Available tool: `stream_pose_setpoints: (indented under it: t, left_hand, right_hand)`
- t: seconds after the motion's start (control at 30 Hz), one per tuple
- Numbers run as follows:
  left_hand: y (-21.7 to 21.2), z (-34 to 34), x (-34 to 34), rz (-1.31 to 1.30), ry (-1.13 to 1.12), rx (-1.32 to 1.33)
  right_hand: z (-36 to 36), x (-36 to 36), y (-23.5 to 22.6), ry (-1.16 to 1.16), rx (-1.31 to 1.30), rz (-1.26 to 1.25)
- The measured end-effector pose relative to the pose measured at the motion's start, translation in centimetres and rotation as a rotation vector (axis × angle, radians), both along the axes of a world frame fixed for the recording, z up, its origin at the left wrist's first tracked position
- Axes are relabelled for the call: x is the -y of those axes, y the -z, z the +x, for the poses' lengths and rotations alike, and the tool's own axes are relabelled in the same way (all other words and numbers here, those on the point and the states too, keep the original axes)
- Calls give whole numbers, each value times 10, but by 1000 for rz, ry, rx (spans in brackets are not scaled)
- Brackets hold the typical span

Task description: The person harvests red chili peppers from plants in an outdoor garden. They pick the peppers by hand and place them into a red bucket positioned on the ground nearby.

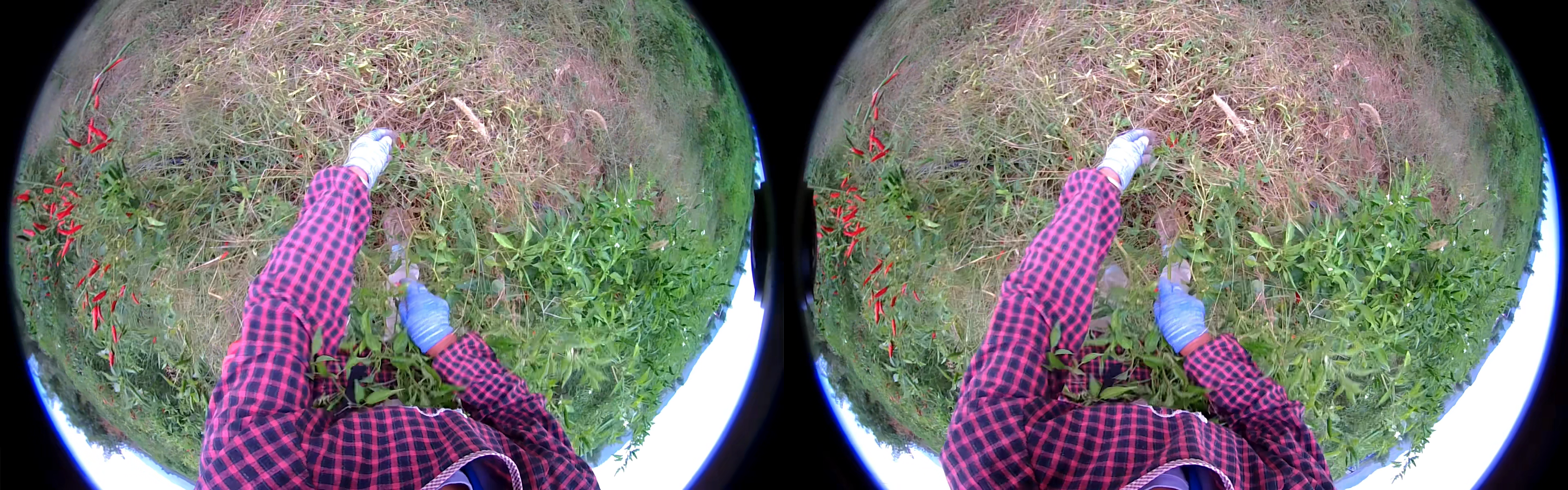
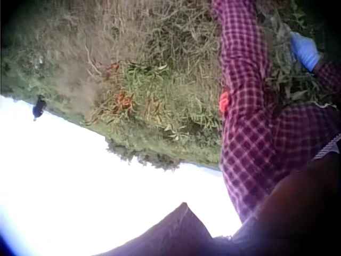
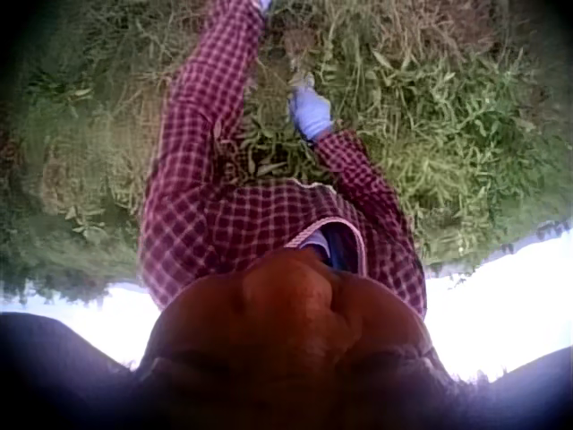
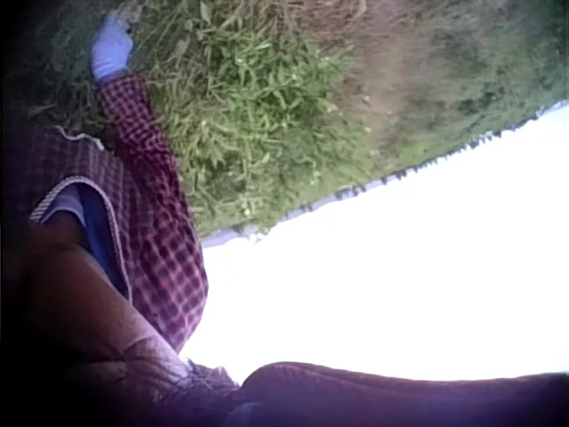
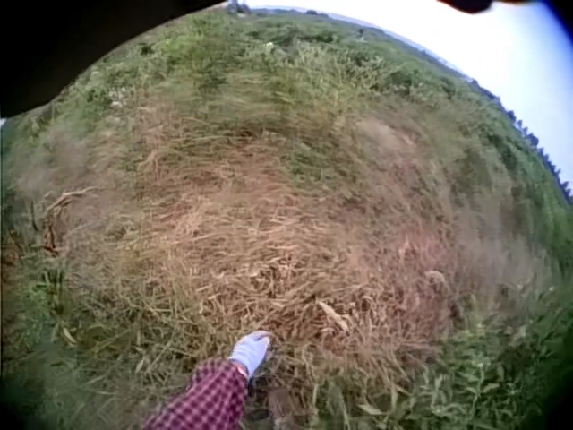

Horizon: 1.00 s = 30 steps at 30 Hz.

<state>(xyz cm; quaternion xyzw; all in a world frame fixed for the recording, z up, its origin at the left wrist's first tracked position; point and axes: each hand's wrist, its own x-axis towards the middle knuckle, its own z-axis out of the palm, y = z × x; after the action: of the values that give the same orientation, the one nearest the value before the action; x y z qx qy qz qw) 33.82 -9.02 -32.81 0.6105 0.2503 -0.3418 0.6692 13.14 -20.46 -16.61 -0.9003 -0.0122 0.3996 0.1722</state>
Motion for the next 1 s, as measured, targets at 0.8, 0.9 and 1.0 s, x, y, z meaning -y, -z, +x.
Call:
stream_pose_setpoints:
  t: [0.8, 0.9, 1.0]
  left_hand:
    - [151, -65, 28, 1019, 1186, 328]
    - [157, -58, 38, 707, 1155, -204]
    - [164, -60, 19, 319, 949, -107]
  right_hand:
    - [-27, -3, -5, 140, 103, 143]
    - [-26, -2, -2, 180, 109, 151]
    - [-30, -7, -3, 197, 137, 184]
